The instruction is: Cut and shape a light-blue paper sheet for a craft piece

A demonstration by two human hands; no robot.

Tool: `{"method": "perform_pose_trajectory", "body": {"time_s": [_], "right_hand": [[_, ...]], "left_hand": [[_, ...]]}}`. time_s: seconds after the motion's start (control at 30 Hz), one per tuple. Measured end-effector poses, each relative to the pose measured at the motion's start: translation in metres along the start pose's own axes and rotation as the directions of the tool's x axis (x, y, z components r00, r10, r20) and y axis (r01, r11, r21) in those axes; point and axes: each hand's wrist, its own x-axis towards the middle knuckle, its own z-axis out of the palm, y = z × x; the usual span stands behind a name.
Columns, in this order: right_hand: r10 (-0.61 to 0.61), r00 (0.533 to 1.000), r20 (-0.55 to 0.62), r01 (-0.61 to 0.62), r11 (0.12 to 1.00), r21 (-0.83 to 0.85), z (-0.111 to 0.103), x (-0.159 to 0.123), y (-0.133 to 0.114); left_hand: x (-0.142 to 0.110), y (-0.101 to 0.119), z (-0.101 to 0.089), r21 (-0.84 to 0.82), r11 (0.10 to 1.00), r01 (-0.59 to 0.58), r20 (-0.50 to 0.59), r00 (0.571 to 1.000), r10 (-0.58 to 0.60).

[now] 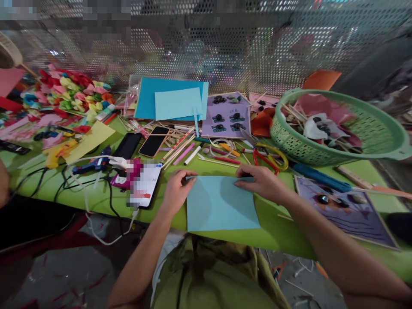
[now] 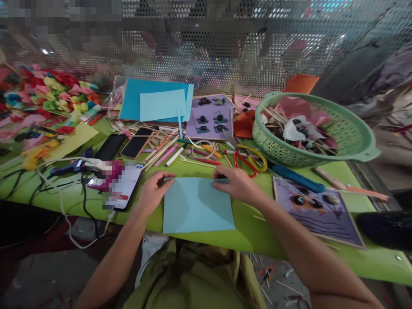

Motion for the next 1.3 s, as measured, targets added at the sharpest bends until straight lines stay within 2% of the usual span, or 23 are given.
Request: {"method": "perform_pose_trajectory", "body": {"time_s": [0.17,0.27,0.37,0.43,0.57,0.73,0.83,0.93,1.1,1.2,1.3], "right_hand": [[-0.026,0.999,-0.042,0.026,1.0,-0.006,0.004,0.001,0.004],[-0.062,0.986,-0.156,0.061,0.998,-0.015,-0.001,0.003,0.001],[-0.097,0.962,-0.255,0.066,0.99,-0.128,-0.011,0.006,-0.001],[-0.117,0.964,-0.24,0.058,0.969,-0.241,-0.017,0.012,-0.001],[-0.099,0.987,-0.126,0.037,0.907,-0.42,-0.018,0.033,0.001],[-0.079,0.994,-0.082,0.025,0.853,-0.521,-0.008,0.066,0.004],[-0.098,0.992,-0.084,0.037,0.838,-0.544,-0.002,0.075,0.007],[-0.114,0.988,-0.105,0.041,0.846,-0.532,0.001,0.075,0.01],[-0.163,0.973,-0.163,0.081,0.904,-0.419,-0.005,0.067,0.008],[-0.202,0.957,-0.208,0.141,0.951,-0.276,-0.013,0.064,0.003],[-0.194,0.95,-0.245,0.177,0.98,-0.091,-0.019,0.064,-0.004]], "left_hand": [[-0.005,-0.002,0.001,-0.047,0.998,0.029,-0.013,0.999,-0.03],[-0.007,-0.003,-0.001,-0.103,0.993,0.057,-0.028,0.998,-0.06],[-0.008,-0.003,-0.001,-0.123,0.99,0.064,-0.025,0.997,-0.068],[-0.007,-0.004,-0.001,-0.118,0.991,0.067,-0.015,0.997,-0.069],[-0.006,-0.006,0.001,-0.09,0.995,0.05,0.013,0.999,-0.049],[0.0,0.008,-0.001,0.087,0.989,-0.123,-0.036,0.991,0.126],[0.013,0.021,-0.002,0.091,0.977,-0.195,-0.031,0.98,0.198],[0.04,0.028,0.004,0.034,0.982,-0.186,-0.018,0.982,0.186],[0.092,0.026,0.027,0.008,0.999,-0.051,-0.058,0.997,0.052],[0.101,0.025,0.036,-0.054,0.994,-0.092,-0.081,0.993,0.087],[0.094,0.026,0.036,-0.14,0.976,-0.169,-0.075,0.984,0.16]]}}
